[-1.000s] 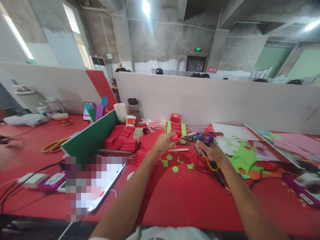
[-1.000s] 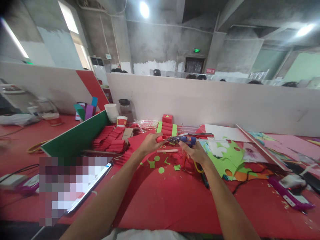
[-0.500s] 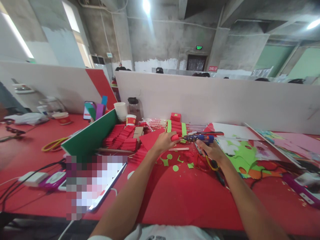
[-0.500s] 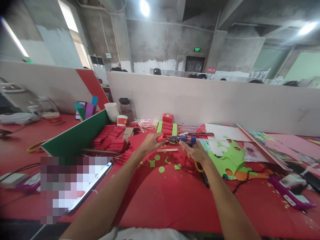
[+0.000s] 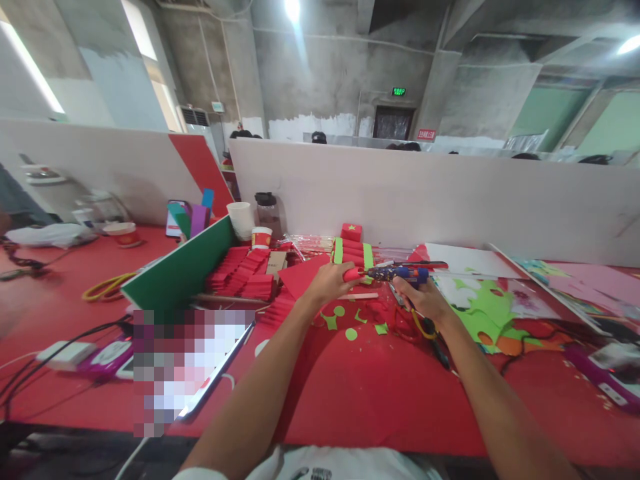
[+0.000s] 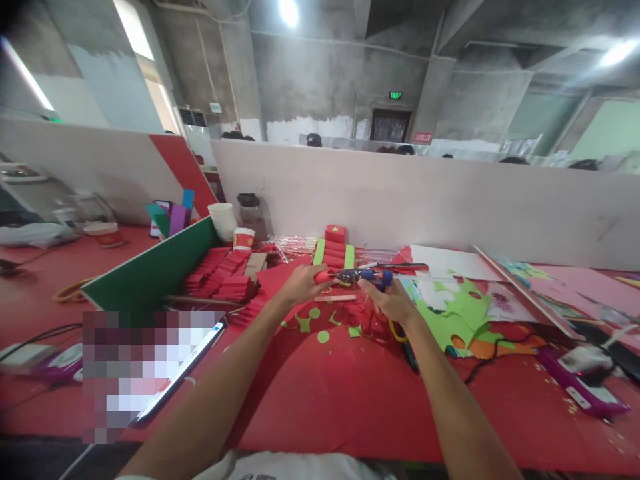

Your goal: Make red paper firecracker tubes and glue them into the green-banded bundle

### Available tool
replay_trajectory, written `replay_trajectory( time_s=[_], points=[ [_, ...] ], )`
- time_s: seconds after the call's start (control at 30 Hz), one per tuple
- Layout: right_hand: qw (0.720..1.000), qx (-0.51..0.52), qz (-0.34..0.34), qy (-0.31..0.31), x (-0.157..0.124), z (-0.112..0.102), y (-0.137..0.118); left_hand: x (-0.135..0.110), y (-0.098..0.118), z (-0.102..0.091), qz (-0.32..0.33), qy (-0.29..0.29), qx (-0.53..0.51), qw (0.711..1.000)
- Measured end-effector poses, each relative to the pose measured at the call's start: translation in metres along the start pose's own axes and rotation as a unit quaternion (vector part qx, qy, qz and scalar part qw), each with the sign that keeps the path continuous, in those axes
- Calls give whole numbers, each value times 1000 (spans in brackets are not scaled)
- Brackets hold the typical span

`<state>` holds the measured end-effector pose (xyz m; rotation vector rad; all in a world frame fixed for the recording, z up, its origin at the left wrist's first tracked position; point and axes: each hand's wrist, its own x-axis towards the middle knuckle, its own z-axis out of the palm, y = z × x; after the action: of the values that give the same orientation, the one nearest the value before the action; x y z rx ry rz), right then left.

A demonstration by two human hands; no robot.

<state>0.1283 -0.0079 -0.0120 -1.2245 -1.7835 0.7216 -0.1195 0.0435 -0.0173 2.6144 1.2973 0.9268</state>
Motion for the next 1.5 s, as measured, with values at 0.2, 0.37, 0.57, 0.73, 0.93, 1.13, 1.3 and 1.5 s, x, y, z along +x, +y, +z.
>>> replay_trajectory(
  time_s=[0.2,0.37,0.57,0.73,0.93,1.13,1.3,1.5],
  points=[
    [1000,-16,-3,-1,-1,-2,-3,0,-2,1,7,8,2,1000],
    [1000,-10,-7,-2,-1,-2,-2,0,-2,1,8,7,-3,1000],
    [1000,-29,-1,6,-1,-1,-5,0,-2,1,11,-1,2,1000],
    [1000,-26,1,12,-1,-1,-4,0,-1,2,4,-5,8,1000],
    [999,-20,-17,18,-1,-1,-6,0,1,0,9,-5,5,1000],
    [999,-26,-16,12,-1,-1,-5,0,1,0,2,-8,16,1000],
    [999,-35,-20,11,0,-2,-3,0,1,-1,4,-13,14,1000],
    [999,-45,-12,23,0,-2,-5,0,2,-2,8,-22,11,1000]
  ],
)
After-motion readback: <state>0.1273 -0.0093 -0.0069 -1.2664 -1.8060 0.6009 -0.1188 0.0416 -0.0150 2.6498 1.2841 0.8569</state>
